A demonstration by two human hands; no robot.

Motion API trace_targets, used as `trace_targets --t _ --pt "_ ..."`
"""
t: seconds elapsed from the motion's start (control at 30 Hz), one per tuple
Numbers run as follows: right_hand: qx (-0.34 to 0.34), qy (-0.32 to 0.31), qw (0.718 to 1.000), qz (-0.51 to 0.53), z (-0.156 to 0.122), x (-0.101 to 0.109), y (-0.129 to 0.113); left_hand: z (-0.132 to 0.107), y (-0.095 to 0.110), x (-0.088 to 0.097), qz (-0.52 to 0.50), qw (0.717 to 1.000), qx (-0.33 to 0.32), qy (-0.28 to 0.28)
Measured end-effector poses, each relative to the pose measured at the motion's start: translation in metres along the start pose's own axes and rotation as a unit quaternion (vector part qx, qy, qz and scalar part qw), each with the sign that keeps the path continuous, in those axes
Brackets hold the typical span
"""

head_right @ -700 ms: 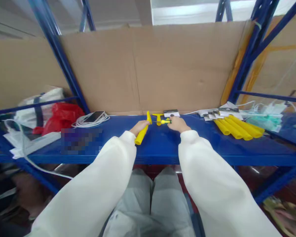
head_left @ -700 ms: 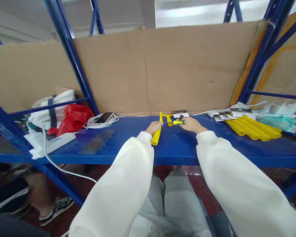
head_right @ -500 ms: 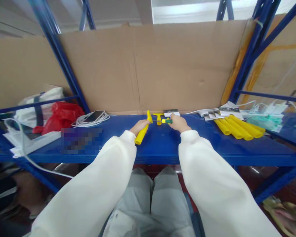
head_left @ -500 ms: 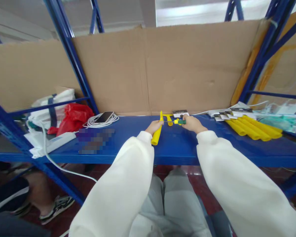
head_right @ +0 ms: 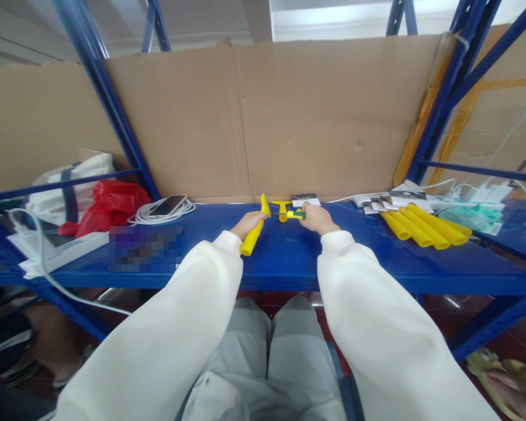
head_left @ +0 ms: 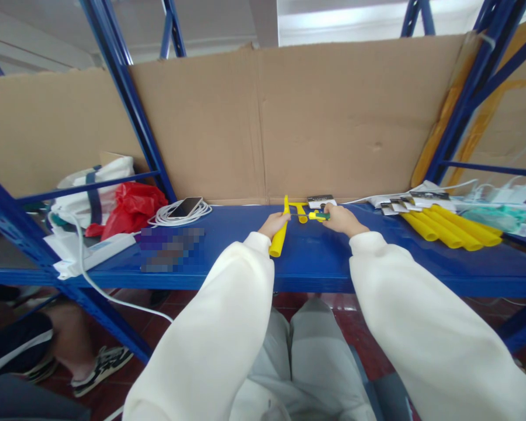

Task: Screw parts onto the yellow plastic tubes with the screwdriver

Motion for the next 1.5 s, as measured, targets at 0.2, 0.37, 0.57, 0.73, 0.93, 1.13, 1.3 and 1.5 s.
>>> trace_targets --t 0.2,0.37,0.57,0.73,0.93,1.13,1.3,1.5 --pt "0.005 -0.021 1.000 0.013 -0.0013 -0.0025 -0.0035 0.0001 -0.0005 0.0013 -0.005 1.000 0.004 0.005" --pt "0.011 -0.008 1.000 0.012 0.0005 -0.0011 -0.0045 0.0005 -0.0006 0.0019 0.002 1.000 0.002 0.007" --pt "-0.002 -0.008 1.000 0.000 0.0011 -0.0036 0.0014 0.0001 -0.0004 0.0011 -0.003 1.000 0.002 0.003" --pt "0.007 -0.013 1.000 0.014 0.0013 -0.0038 -0.0025 -0.0008 -0.0002 0.0014 -0.002 1.000 0.005 0.004" --pt "0.006 -0.005 1.000 0.006 0.0020 -0.0038 -0.0010 0.0008 -0.0012 0.0004 -0.007 1.000 -0.001 0.001" --pt "0.010 -0.003 1.000 0.006 0.0025 -0.0059 0.0003 0.0021 -0.0030 0.0005 -0.006 1.000 0.002 0.000" --pt "-0.004 -0.024 0.999 0.021 0.0030 -0.0054 -0.0019 0.0012 -0.0010 0.0014 0.006 1.000 0.000 0.005" --pt "-0.006 -0.017 1.000 0.015 0.0035 -0.0055 0.0008 0.0019 -0.0023 0.0001 0.016 1.000 0.000 0.001"
Point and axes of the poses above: each hand's wrist, its own z-axis towards the middle knuckle, its own x-axis out of the back of the hand, y = z × x, the point moved 10 cm from there along z, towards the middle knuckle, and after that the axes turned 9 degrees about -x, right-handed, at the moved point
